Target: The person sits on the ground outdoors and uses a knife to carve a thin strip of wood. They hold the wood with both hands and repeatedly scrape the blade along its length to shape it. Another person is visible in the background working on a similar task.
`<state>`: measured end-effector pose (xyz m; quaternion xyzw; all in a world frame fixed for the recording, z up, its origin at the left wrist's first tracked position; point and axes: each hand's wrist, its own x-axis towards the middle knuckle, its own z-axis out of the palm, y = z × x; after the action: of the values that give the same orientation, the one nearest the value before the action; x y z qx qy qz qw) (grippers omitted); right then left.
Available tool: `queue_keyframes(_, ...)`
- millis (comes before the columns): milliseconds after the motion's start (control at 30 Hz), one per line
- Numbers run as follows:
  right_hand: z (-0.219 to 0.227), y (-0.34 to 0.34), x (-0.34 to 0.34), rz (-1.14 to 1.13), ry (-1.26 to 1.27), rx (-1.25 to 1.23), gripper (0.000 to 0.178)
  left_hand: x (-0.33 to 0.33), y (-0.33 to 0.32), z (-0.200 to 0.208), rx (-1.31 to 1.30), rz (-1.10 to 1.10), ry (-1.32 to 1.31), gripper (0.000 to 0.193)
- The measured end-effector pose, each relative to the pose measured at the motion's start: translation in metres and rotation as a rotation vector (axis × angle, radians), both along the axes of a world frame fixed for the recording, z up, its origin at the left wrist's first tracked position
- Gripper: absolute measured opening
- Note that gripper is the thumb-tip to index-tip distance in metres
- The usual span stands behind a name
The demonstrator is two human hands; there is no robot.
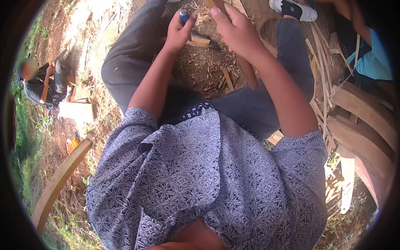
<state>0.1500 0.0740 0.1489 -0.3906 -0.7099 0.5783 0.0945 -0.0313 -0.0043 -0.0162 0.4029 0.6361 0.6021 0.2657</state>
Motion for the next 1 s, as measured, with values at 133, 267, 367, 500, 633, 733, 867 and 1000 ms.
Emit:
queue_keyframes(133, -0.06, -0.021, 0.018, -0.071, -0.095, -0.206, 0.041, 0.001, -0.002, 0.002, 0.024, 0.024, -0.026, 0.032)
queue_keyframes(267, -0.143, -0.041, 0.035, 0.042, -0.325, -0.16, 0.042, 0.002, 0.005, -0.009, 0.087, 0.009, -0.085, 0.031)
queue_keyframes(367, -0.158, -0.05, 0.034, 0.024, -0.352, -0.159, 0.043, -0.011, -0.005, -0.002, 0.109, 0.052, -0.282, 0.017)
queue_keyframes(500, -0.145, -0.049, 0.025, 0.043, -0.372, -0.162, 0.041, -0.065, -0.02, -0.01, 0.283, 0.354, -0.695, 0.016)
queue_keyframes(633, -0.153, -0.051, 0.031, 0.045, -0.335, -0.131, 0.041, -0.086, -0.026, 0.012, 0.368, 0.439, -0.586, 0.022)
queue_keyframes(733, -0.153, -0.05, 0.034, 0.032, -0.353, -0.142, 0.043, -0.06, -0.014, 0.059, 0.285, 0.277, -0.463, 0.025)
queue_keyframes(867, -0.159, -0.045, 0.035, 0.001, -0.334, -0.207, 0.045, -0.003, -0.002, 0.038, 0.137, -0.016, -0.348, 0.011)
queue_keyframes(1000, -0.164, -0.043, 0.038, -0.011, -0.337, -0.258, 0.048, 0.014, -0.001, 0.012, 0.062, -0.009, -0.31, 0.011)
